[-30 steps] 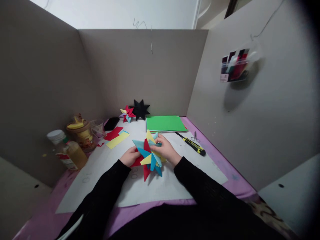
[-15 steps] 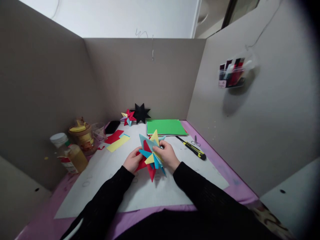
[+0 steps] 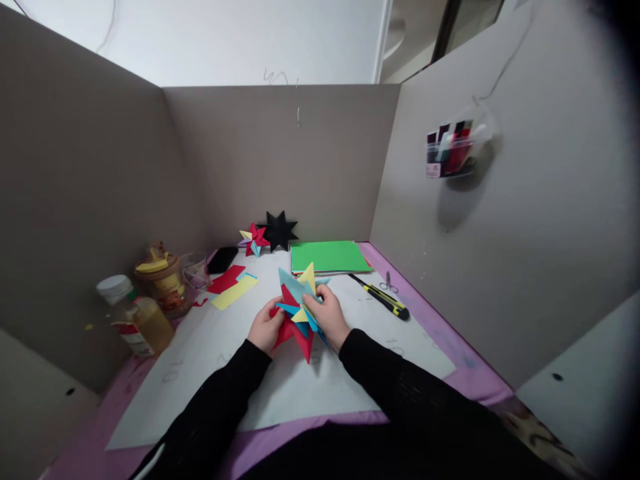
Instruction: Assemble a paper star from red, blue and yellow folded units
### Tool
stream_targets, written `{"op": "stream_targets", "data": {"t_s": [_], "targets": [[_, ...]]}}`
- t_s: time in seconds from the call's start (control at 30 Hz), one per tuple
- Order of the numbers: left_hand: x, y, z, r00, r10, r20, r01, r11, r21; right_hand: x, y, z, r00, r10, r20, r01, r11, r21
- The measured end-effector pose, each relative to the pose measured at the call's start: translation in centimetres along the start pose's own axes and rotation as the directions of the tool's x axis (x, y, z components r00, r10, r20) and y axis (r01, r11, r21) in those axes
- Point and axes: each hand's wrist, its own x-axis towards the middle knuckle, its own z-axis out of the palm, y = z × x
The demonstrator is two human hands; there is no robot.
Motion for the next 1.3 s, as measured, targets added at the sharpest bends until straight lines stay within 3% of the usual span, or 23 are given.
{"op": "stream_targets", "data": {"t_s": [0.23,0.73,1.0,1.3], "targets": [[-0.5,-0.5,0.6,0.993,0.068,-0.092,-0.064,0.997,0.044,0.0,0.4,0.3,0.998,0.007,-0.068,-0.006,1.0,0.008],[-1.0,-0.5,0.7,0.99,0.133,-0.053,-0.124,0.982,0.142,-0.2,0.4,0.7,0.994,0.076,-0.084,-0.068,0.993,0.092],[-0.6,-0.8,0.3,0.972,0.229,-0.058,-0.213,0.957,0.199,-0.1,1.0,0.9,0.993,0.094,-0.077,-0.084,0.989,0.121],[-0.7,-0.7,0.3,0.979,0.191,-0.065,-0.177,0.968,0.177,-0.1,1.5,0.9,0.992,0.101,-0.072,-0.092,0.987,0.129]]}}
